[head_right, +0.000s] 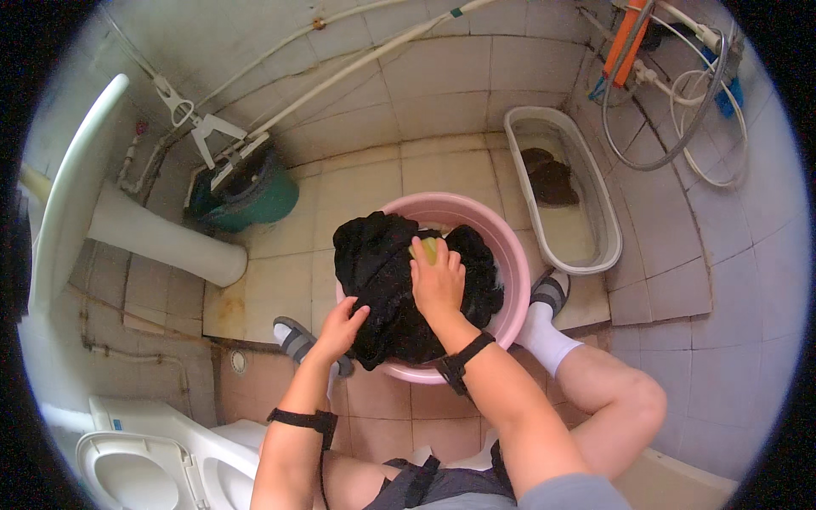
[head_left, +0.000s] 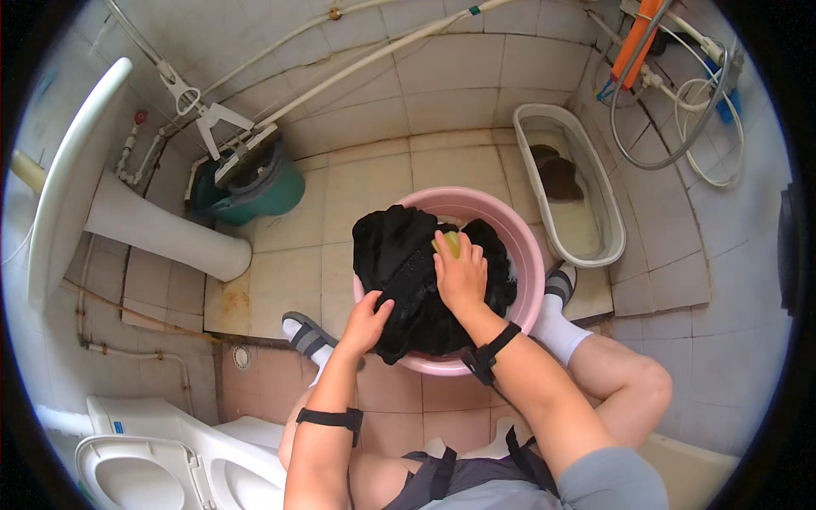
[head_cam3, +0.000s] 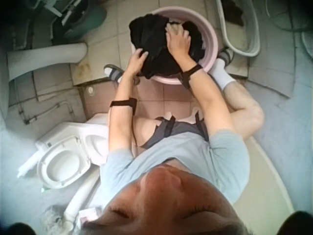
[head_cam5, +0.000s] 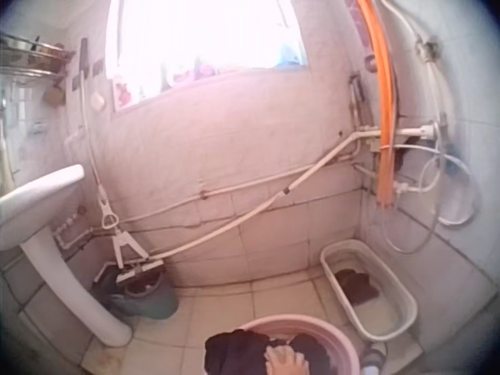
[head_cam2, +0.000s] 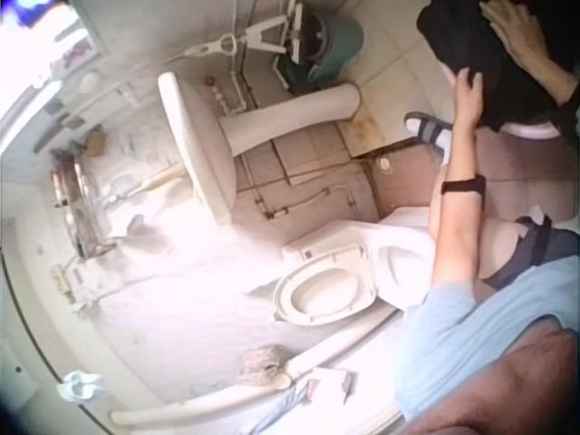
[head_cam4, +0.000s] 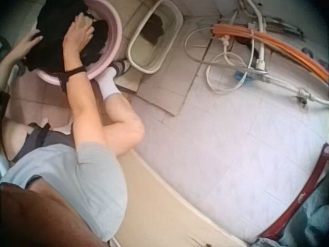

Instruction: Hand-washing black clothes in a pink bucket using a yellow sponge.

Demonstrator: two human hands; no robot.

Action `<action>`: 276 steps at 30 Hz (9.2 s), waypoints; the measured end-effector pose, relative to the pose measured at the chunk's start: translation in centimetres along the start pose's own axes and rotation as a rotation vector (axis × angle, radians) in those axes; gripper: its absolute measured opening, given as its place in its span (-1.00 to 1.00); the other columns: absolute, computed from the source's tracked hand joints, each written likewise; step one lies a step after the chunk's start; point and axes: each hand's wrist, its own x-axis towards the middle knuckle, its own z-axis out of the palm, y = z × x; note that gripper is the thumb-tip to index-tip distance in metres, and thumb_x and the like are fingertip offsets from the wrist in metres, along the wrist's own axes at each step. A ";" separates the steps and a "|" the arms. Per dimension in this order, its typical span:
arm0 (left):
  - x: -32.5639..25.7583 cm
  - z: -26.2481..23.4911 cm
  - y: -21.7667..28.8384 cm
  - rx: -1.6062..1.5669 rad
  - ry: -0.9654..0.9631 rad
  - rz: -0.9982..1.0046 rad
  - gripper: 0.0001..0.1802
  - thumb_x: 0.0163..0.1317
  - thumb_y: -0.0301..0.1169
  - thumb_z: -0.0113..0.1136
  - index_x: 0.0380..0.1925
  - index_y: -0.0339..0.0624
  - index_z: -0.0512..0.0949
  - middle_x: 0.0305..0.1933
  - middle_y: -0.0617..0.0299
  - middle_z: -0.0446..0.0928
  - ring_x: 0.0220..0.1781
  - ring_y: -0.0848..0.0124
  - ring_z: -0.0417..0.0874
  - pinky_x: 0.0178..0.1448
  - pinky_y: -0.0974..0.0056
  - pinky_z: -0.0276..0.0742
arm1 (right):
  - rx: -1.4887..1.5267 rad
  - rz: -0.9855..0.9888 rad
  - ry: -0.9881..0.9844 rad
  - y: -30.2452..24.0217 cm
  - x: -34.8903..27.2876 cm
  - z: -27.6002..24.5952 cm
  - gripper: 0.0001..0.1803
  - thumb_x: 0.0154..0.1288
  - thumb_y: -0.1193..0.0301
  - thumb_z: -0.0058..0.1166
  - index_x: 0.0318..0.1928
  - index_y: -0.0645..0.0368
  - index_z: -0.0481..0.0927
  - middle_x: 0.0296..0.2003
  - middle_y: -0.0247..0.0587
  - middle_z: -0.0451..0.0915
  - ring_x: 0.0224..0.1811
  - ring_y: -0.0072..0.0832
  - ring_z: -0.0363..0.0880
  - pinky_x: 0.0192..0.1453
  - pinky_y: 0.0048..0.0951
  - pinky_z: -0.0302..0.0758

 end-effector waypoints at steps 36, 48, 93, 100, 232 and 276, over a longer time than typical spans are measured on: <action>-0.3 -4.0 -0.4 -0.031 0.238 0.083 -0.71 0.32 -0.35 0.05 -0.08 -0.31 0.56 -0.21 0.19 0.63 -0.16 0.45 0.57 0.00 0.34 0.45 | -0.011 -0.202 -0.297 5.2 -0.7 -1.7 -0.65 0.17 0.31 0.11 0.01 -0.21 0.53 -0.17 -0.14 0.47 -0.16 -0.13 0.48 -0.21 -0.16 0.44; 1.4 0.9 7.0 0.897 0.445 0.546 -0.61 0.05 -0.23 0.29 -0.08 -0.03 0.58 -0.03 0.13 0.48 0.08 0.14 0.45 0.11 0.08 0.36 | 1.063 0.081 -0.330 3.3 -2.9 -3.0 -0.51 0.44 0.22 -0.15 0.33 0.00 0.31 0.14 0.09 0.41 0.22 -0.05 0.37 0.32 -0.22 0.28; 2.8 -4.6 4.4 0.313 0.242 0.065 -0.73 0.25 -0.33 0.17 -0.21 -0.34 0.58 -0.31 0.18 0.62 -0.28 0.43 0.58 -0.16 0.31 0.48 | 0.006 -0.225 -0.251 -1.8 -1.5 -0.8 -0.59 0.16 0.20 0.13 0.06 -0.21 0.47 -0.09 -0.16 0.43 -0.17 -0.25 0.47 -0.25 -0.26 0.43; 1.8 -3.5 5.5 0.336 0.146 0.088 -0.69 0.23 -0.26 0.18 -0.20 -0.31 0.60 -0.31 0.07 0.64 -0.23 0.33 0.63 -0.09 0.25 0.49 | 0.185 -0.002 -0.216 0.7 -0.1 -1.9 -0.65 0.24 0.23 0.05 0.06 -0.16 0.49 -0.17 -0.12 0.48 -0.21 -0.17 0.50 -0.20 -0.16 0.46; 1.8 0.4 6.7 -1.045 0.045 0.060 -0.61 0.45 -0.22 -0.22 0.10 -0.22 0.39 0.16 0.09 0.50 0.19 0.20 0.49 0.33 0.05 0.32 | 0.915 0.048 -0.336 11.9 2.4 -7.3 -0.46 0.47 0.13 -0.22 0.36 0.07 0.24 0.17 -0.11 0.42 0.02 -0.28 0.52 0.12 -0.36 0.41; -0.1 5.0 5.2 -1.027 0.056 -0.009 -0.67 0.45 -0.27 -0.13 0.10 -0.16 0.42 0.08 0.21 0.50 0.10 0.36 0.52 0.19 0.24 0.43 | 0.377 -0.241 -0.152 -4.4 -0.7 -6.2 -0.33 0.22 0.18 0.11 0.33 0.06 0.29 0.19 0.00 0.36 0.09 -0.13 0.41 0.12 -0.22 0.40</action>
